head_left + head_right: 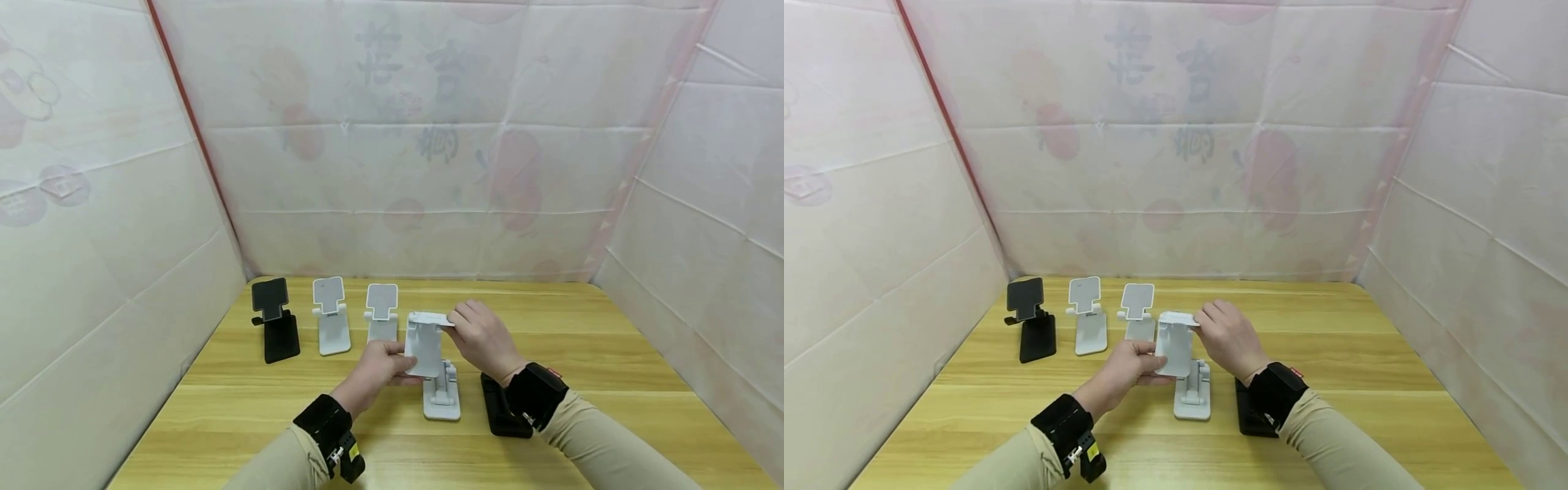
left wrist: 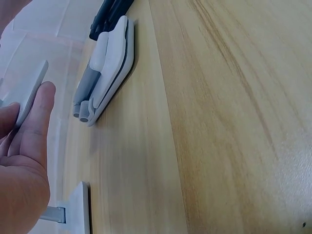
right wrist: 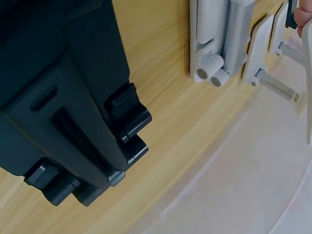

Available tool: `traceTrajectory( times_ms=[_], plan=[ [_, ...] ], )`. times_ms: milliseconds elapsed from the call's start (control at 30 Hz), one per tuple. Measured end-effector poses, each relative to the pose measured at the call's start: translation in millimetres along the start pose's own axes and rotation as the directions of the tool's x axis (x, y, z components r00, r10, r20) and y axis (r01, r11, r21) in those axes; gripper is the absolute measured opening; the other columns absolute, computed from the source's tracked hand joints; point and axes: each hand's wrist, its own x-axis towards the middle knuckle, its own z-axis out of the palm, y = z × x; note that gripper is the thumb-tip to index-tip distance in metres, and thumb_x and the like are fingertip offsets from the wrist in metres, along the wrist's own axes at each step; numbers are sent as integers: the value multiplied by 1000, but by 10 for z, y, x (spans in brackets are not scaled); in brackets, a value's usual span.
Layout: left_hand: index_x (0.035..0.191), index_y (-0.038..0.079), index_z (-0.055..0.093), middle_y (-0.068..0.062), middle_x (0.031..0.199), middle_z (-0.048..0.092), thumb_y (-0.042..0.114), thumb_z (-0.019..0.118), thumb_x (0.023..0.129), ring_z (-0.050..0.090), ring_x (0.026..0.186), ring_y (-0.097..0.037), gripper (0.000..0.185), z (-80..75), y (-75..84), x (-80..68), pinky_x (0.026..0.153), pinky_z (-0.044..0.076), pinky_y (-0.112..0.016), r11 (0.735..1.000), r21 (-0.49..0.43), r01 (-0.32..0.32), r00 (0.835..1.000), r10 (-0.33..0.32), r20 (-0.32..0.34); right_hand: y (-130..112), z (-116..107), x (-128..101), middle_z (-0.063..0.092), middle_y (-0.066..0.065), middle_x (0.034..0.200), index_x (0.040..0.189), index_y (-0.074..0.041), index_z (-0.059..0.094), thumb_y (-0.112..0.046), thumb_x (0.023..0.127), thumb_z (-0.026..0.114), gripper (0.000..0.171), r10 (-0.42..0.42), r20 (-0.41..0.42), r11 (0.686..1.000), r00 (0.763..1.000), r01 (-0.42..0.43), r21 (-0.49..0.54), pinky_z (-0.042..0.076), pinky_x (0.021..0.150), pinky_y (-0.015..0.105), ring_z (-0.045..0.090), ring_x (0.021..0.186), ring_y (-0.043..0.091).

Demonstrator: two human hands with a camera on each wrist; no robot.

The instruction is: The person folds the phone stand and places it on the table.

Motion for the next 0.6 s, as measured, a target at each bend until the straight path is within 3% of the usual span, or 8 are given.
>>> traceTrajectory(
  times_ms=[200, 600],
  plan=[
    [130, -14, 61, -26, 121, 67, 2, 64, 98, 74, 100, -35, 36, -24, -1, 6, 88, 63, -42, 999, -30, -11, 1000, 11, 4, -11, -18, 24, 57, 4, 84, 91, -7, 60, -12, 87, 79, 21, 9, 8, 999, 1000, -10, 33, 46, 63, 34, 51, 73, 20],
    [133, -16, 57, -28, 125, 63, 0, 63, 98, 72, 104, -37, 39, -107, -32, -11, 89, 63, -43, 999, -38, -24, 999, 22, -31, -47, -149, 87, 62, 3, 89, 100, -7, 69, -9, 90, 76, 13, 6, -21, 993, 1000, -4, 122, 52, 70, 35, 57, 78, 19]
  ],
)
